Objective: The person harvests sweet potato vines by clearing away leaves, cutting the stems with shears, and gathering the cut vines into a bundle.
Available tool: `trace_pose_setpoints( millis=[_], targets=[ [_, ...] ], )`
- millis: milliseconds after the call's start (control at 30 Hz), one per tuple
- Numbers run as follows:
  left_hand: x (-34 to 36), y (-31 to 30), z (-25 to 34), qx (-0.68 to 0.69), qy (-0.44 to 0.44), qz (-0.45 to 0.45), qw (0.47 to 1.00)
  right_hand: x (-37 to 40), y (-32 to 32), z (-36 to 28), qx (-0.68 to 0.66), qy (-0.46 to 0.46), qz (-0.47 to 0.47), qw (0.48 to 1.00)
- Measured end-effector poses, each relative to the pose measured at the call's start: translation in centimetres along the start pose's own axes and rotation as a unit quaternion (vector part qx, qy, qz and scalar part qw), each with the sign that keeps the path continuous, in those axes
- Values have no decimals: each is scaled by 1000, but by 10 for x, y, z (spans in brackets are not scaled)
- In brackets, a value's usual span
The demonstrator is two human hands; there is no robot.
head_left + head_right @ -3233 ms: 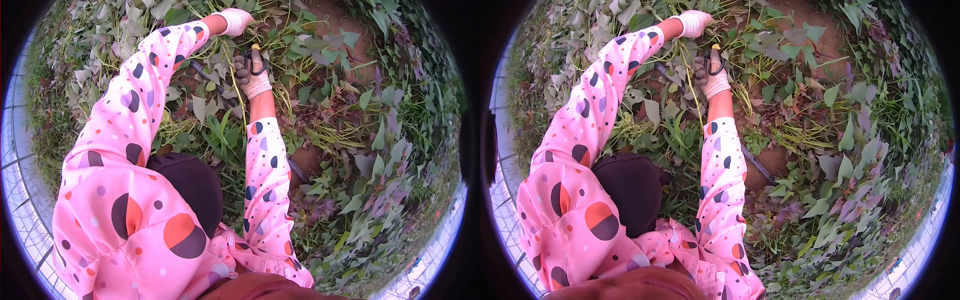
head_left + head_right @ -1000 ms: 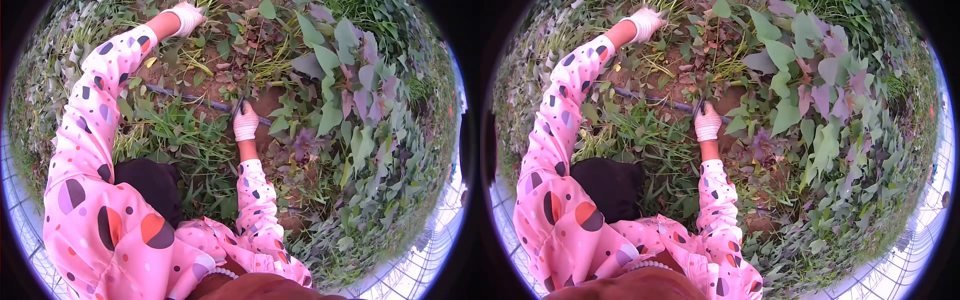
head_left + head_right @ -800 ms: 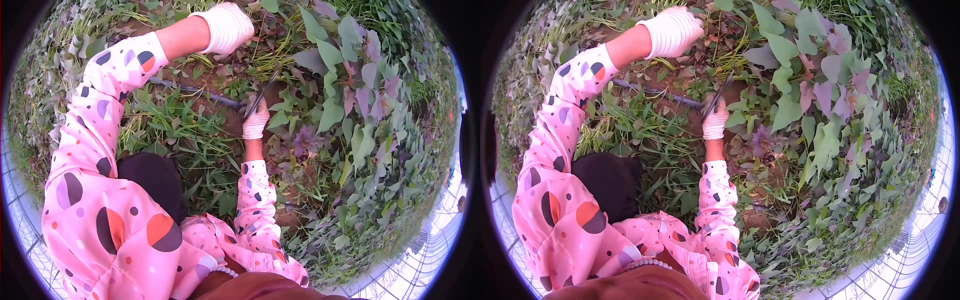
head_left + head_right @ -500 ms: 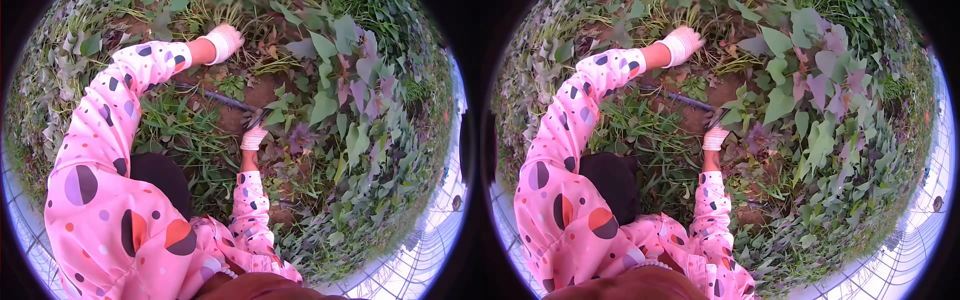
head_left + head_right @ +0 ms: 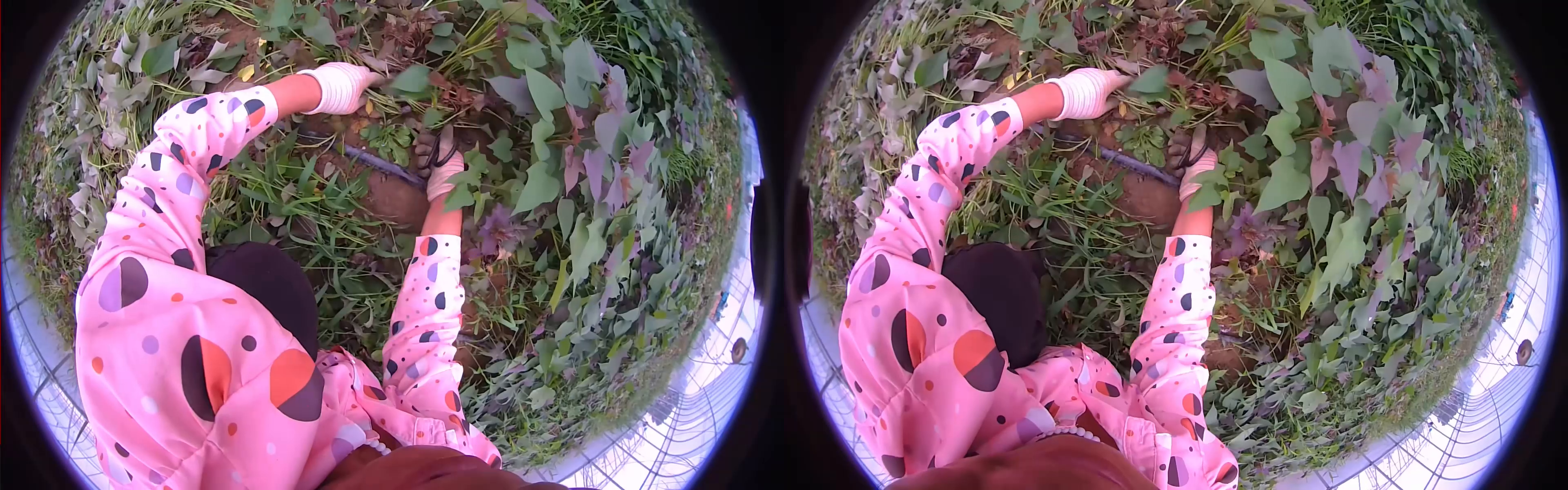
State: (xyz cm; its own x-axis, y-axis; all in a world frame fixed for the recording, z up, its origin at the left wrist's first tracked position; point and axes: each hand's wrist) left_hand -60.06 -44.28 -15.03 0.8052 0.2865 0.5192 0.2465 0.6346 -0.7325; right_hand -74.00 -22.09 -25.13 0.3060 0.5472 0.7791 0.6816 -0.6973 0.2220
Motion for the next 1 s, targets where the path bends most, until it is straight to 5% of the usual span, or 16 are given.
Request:
trace_pose_setpoints(
  millis=[167, 200, 267, 367, 467, 500, 600, 700, 800, 833, 900, 1000],
  targets=[
    [-3, -23, 8, 278, 39, 130, 951, 13, -6, 9, -1, 21, -21, 1000],
    [-2, -33, 22, 318, -24, 91, 943, 15, -3, 11, 3, 1, 5, 1000],
    [-22, -22, 30, 495, 56, 77, 864, 11, 2, 15, 22, 10, 23, 999],
    [-73, 7, 33, 232, 178, 95, 951, 13, 10, 30, 26, -112, 76, 990],
    [-101, 23, 38, -81, -8, 92, 992, 39, 28, 38, 80, -171, 123, 974],
    [-102, 24, 39, -66, -5, 140, 988, 58, 38, 32, 80, -175, 97, 977],
    [-105, 26, 49, -13, -1, 90, 996, 79, 60, 44, -41, -224, 47, 973],
    [-108, 42, 38, -115, 105, 118, 981, 100, 72, 50, -2, -291, 49, 955],
    [-85, 80, 19, -141, 306, 161, 928, 118, 80, 35, 22, -321, 62, 945],
    [-63, 70, 24, -175, 291, 77, 938, 119, 77, 29, 103, -331, 98, 933],
    [-64, 89, 10, -229, 294, 104, 922, 109, 67, 22, 159, -274, 111, 942],
    [-44, 88, 0, -244, 303, 130, 912, 89, 60, -10, 445, -203, 159, 857]
  ],
)
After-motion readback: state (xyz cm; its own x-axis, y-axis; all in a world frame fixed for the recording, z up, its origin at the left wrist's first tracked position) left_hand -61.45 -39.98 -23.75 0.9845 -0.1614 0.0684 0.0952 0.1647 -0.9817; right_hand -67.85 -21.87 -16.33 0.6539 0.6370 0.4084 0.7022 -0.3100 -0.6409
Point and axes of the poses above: each hand's wrist, its own x-axis away from the middle knuckle, its own y-axis out of the palm, z = x × y, and after that the axes turned 7 degrees about x, right-handed
